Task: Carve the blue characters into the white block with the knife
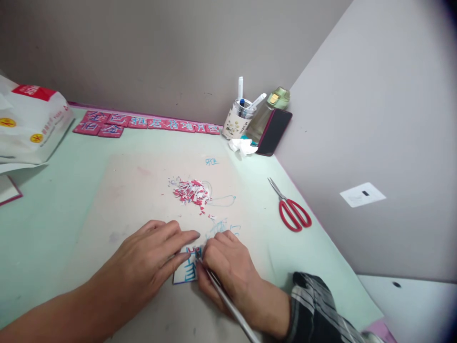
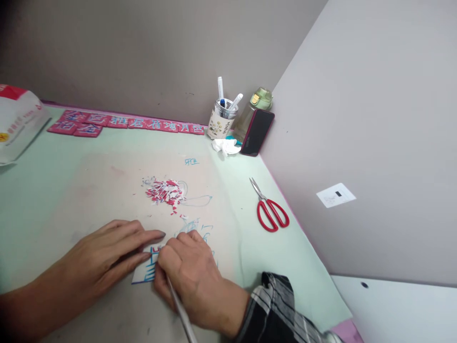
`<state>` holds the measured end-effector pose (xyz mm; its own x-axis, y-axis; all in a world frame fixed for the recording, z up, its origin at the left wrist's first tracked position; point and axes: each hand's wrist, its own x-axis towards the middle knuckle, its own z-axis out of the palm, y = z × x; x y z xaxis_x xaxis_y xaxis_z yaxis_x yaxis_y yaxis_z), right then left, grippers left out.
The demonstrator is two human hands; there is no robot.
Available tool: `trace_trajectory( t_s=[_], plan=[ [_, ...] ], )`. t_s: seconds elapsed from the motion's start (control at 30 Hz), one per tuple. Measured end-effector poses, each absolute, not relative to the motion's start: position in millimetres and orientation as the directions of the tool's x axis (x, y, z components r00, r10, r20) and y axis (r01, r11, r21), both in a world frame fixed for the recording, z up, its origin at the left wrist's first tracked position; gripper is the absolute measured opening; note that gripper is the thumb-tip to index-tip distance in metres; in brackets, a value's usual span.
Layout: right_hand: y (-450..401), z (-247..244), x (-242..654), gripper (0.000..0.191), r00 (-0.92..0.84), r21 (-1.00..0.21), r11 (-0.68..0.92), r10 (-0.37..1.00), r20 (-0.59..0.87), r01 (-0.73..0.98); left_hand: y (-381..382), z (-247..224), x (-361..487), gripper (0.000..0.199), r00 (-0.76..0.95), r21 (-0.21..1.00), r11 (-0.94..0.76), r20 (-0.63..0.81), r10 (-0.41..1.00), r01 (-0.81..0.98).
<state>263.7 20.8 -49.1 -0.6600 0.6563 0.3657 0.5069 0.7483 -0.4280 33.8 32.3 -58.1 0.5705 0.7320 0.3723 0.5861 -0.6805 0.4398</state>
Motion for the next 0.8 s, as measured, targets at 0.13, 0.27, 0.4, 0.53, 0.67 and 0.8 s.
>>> trace_trajectory(
  t_s=[0.13,0.27,0.4,0.53,0.67,0.8],
  plan=[
    [21.9,-50.0,263.4,0.026,-0.639,-0.44,0.747,0.659,0.396,0.498,37.8,-56.1,38.1,0.031,0.649,0.325,-0.789,0.449,0.614,0.522],
    [23.2,-45.3,259.9,0.026,-0.615,-0.445,0.736,0.674,0.408,0.511,39.1,-53.7,38.3,0.032,0.67,0.279,-0.827,0.487,0.56,0.488],
    [23.8,-42.8,257.4,0.027,-0.59,-0.444,0.732,0.68,0.435,0.516,42.3,-54.1,38.8,0.031,0.679,0.323,-0.814,0.448,0.581,0.483],
    [24.2,-42.6,256.8,0.026,-0.583,-0.458,0.723,0.689,0.43,0.517,44.9,-61.2,42.3,0.028,0.668,0.425,-0.745,0.347,0.659,0.514],
    [25.4,-41.0,256.6,0.024,-0.584,-0.478,0.7,0.711,0.392,0.531,40.1,-68.2,44.3,0.029,0.655,0.393,-0.74,0.35,0.669,0.546],
    [25.5,-37.6,256.8,0.024,-0.584,-0.495,0.68,0.728,0.36,0.542,39.5,-62.0,33.1,0.029,0.664,0.437,-0.724,0.314,0.678,0.533]
  ],
)
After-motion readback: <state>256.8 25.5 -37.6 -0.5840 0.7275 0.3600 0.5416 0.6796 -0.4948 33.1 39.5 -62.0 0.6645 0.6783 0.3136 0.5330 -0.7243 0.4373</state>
